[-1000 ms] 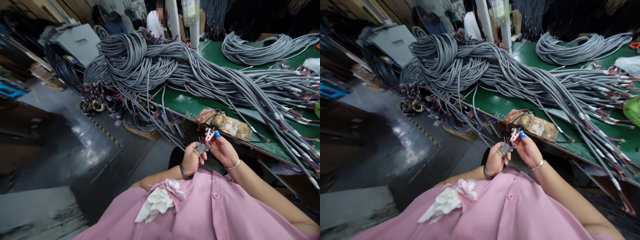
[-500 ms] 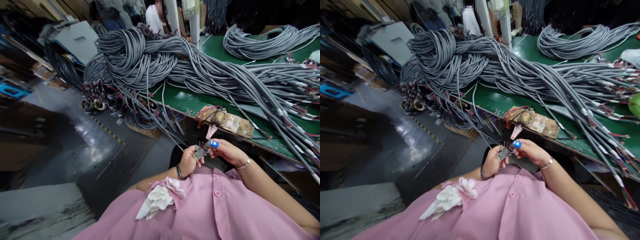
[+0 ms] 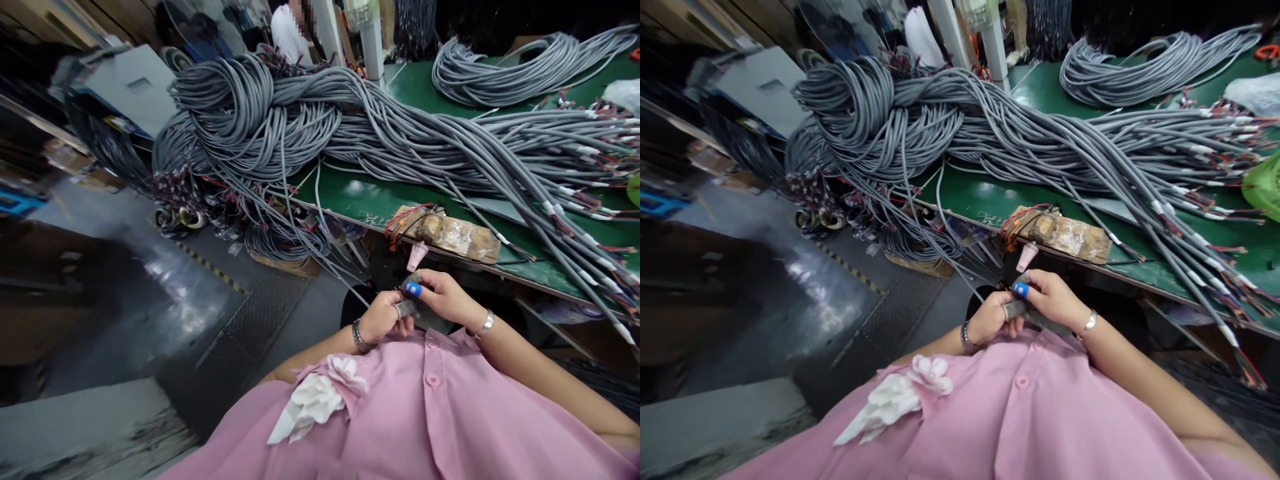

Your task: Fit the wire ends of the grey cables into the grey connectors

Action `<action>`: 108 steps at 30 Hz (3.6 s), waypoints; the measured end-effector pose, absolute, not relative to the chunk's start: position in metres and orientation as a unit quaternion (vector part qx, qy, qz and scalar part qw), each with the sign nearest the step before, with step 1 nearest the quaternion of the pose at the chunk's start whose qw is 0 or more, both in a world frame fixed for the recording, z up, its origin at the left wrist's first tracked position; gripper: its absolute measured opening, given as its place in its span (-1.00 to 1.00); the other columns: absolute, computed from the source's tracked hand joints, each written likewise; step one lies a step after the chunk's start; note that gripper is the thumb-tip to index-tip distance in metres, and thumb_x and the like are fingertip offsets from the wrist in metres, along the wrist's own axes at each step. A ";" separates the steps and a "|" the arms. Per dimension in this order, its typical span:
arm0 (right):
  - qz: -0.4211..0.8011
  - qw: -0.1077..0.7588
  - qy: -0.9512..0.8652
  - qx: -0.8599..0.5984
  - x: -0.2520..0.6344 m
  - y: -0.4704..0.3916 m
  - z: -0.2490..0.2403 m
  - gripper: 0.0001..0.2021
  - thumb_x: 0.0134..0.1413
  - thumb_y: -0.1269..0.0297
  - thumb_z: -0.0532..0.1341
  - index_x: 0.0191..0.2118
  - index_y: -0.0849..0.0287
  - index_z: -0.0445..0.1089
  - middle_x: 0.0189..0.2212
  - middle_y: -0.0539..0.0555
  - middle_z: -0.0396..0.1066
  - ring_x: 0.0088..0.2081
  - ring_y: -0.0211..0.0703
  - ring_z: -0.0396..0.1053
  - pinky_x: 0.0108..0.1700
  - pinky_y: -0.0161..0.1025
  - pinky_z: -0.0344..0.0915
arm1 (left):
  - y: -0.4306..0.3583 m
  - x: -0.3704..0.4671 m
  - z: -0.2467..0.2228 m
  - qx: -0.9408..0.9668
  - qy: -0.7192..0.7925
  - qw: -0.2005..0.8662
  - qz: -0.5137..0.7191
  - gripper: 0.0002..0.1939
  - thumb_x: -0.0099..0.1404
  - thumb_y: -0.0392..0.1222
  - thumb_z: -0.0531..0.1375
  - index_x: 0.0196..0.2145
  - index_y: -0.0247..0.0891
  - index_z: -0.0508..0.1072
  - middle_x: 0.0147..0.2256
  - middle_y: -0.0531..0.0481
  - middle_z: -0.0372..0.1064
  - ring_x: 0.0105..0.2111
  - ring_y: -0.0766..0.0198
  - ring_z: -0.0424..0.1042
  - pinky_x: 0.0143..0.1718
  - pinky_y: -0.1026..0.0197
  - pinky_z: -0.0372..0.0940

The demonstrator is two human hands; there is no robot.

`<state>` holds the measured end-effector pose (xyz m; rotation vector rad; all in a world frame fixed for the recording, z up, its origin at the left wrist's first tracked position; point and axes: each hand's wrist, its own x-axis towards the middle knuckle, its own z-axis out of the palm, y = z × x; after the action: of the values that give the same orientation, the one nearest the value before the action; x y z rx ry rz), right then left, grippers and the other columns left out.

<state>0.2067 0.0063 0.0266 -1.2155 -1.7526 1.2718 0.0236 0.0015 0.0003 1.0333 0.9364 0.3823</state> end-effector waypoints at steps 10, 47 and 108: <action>0.587 0.464 -0.457 -0.481 0.198 -0.018 0.000 -0.78 0.04 0.12 0.26 -0.27 0.16 0.37 -0.37 0.05 0.44 -0.33 -0.18 0.37 -0.21 -0.20 0.30 | -0.002 0.029 -0.007 0.383 0.429 0.744 0.342 -0.60 0.14 0.09 0.21 -0.49 -0.36 0.37 -0.61 -0.04 0.39 -0.70 0.35 0.33 -0.69 0.35 0.09; 0.623 0.377 -0.482 -0.487 0.164 0.008 0.019 -0.74 -0.01 0.04 0.26 -0.41 0.14 0.32 -0.61 -0.04 0.30 -0.57 -0.27 0.20 -0.49 -0.28 0.17 | -0.006 0.012 -0.004 0.424 0.455 0.712 0.327 -0.57 0.16 0.14 0.18 -0.43 -0.38 0.41 -0.53 -0.12 0.45 -0.62 0.29 0.43 -0.63 0.34 0.21; 0.712 0.541 -0.214 -0.394 0.178 0.038 0.007 -0.53 -0.13 -0.24 0.23 -0.41 0.13 0.39 -0.54 0.00 0.32 -0.52 -0.23 0.25 -0.43 -0.25 0.27 | 0.029 0.027 0.017 0.324 0.340 0.845 0.256 -0.69 0.04 -0.03 0.28 -0.46 -0.41 0.44 -0.70 -0.01 0.33 -0.80 0.41 0.21 -0.80 0.37 -0.02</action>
<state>0.1777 0.0381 0.0069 -0.9352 -0.5076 1.6922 0.0270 0.0294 0.0175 0.6838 0.7180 0.5410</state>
